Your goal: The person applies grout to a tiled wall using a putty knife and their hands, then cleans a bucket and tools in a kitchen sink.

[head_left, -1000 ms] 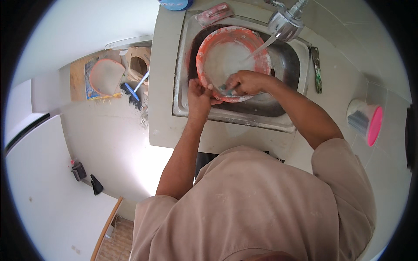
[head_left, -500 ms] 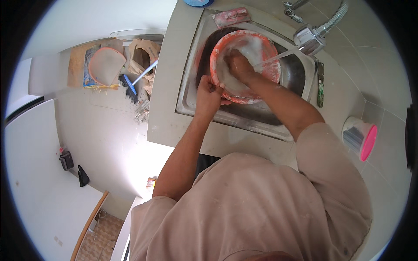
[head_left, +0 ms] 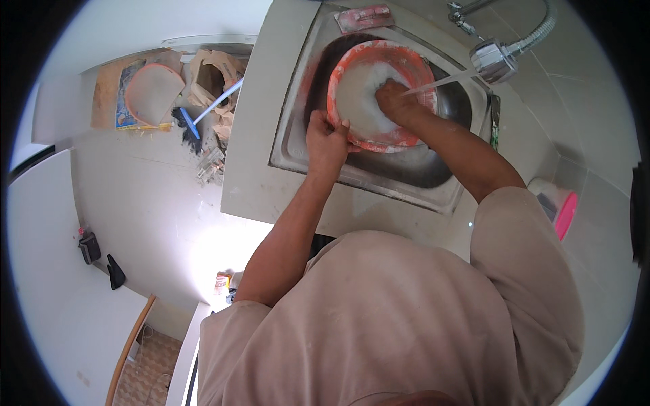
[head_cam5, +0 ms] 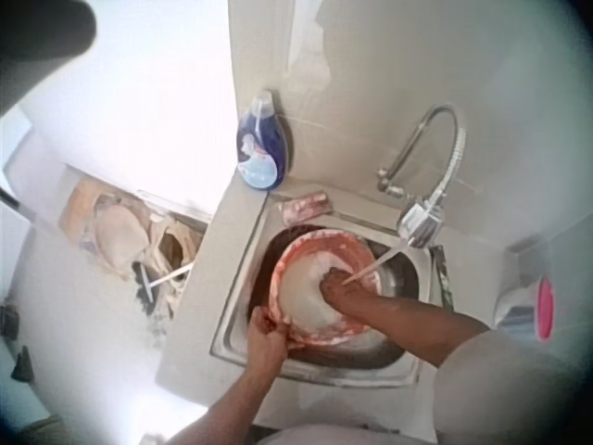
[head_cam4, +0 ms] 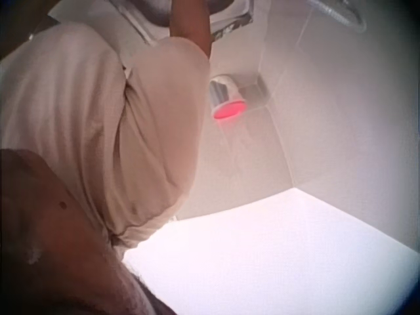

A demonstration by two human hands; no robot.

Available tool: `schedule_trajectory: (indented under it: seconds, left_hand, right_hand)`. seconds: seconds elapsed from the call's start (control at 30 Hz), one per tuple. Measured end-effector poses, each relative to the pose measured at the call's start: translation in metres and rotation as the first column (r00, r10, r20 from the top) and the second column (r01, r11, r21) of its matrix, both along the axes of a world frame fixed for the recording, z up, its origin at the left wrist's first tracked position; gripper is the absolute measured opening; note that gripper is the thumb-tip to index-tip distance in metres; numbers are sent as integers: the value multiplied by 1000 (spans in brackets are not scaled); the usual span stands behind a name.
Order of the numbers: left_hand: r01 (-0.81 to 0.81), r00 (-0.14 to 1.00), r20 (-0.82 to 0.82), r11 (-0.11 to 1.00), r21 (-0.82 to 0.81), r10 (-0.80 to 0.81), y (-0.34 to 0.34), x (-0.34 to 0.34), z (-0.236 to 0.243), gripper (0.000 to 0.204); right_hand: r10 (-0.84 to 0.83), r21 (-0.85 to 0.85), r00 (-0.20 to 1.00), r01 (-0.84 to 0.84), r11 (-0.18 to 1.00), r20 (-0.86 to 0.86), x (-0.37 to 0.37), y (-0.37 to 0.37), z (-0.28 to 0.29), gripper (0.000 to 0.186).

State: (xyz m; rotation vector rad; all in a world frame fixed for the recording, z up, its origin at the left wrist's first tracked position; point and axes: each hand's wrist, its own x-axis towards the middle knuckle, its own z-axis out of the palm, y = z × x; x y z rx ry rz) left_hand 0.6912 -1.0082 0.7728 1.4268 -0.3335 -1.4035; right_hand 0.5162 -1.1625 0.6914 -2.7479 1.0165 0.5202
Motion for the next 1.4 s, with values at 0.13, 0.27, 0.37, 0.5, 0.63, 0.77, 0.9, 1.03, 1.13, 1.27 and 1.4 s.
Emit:
schedule_trajectory:
  seconds: [0.13, 0.27, 0.37, 0.5, 0.63, 0.77, 0.9, 1.03, 1.13, 1.27, 1.4]
  left_hand:
    - [7, 999, 35, 1000, 5, -7, -3, -3, -1, 16]
    - [69, 997, 15, 997, 32, -70, -2, 8, 2, 17]
    - [128, 990, 52, 992, 6, -128, -6, 8, -1, 17]
    - [96, 995, 3, 995, 18, -96, -5, 5, -3, 18]
    - [65, 997, 36, 998, 11, -66, -6, 6, 0, 18]
    - [78, 996, 36, 996, 38, -80, -7, 4, 6, 18]
    - [115, 992, 52, 993, 29, -116, -7, 8, 4, 18]
    - [168, 983, 63, 985, 38, -170, -6, 8, 1, 20]
    - [186, 980, 68, 982, -7, -185, -8, 6, -1, 22]
    - [125, 992, 33, 991, -37, -124, -7, 11, -1, 22]
    - [163, 986, 16, 986, -33, -163, -7, 10, 0, 21]
  right_hand:
    - [-336, 219, 941, 334, 917, -30, 11, 30, -21, 21]
    - [-749, 444, 635, 625, 642, 188, 68, 43, -11, 22]
    - [-687, 324, 671, 608, 725, 278, 82, 26, -10, 22]
    - [67, -244, 863, 67, 967, 502, 57, 3, -22, 20]
    - [14, -224, 995, 9, 975, 99, 23, -20, -16, 18]
    - [-321, 145, 944, 307, 940, 78, 17, 3, -10, 19]
    - [-620, 177, 771, 596, 783, 149, 33, 20, -1, 23]
    - [-818, 237, 521, 786, 571, 242, 47, 9, -12, 26]
    - [-714, 109, 457, 798, 592, 531, 44, 10, -31, 27]
    - [-806, 330, 459, 747, 578, 373, 52, 3, -25, 29]
    - [-893, 573, 261, 692, 438, 367, 75, 11, -25, 33]
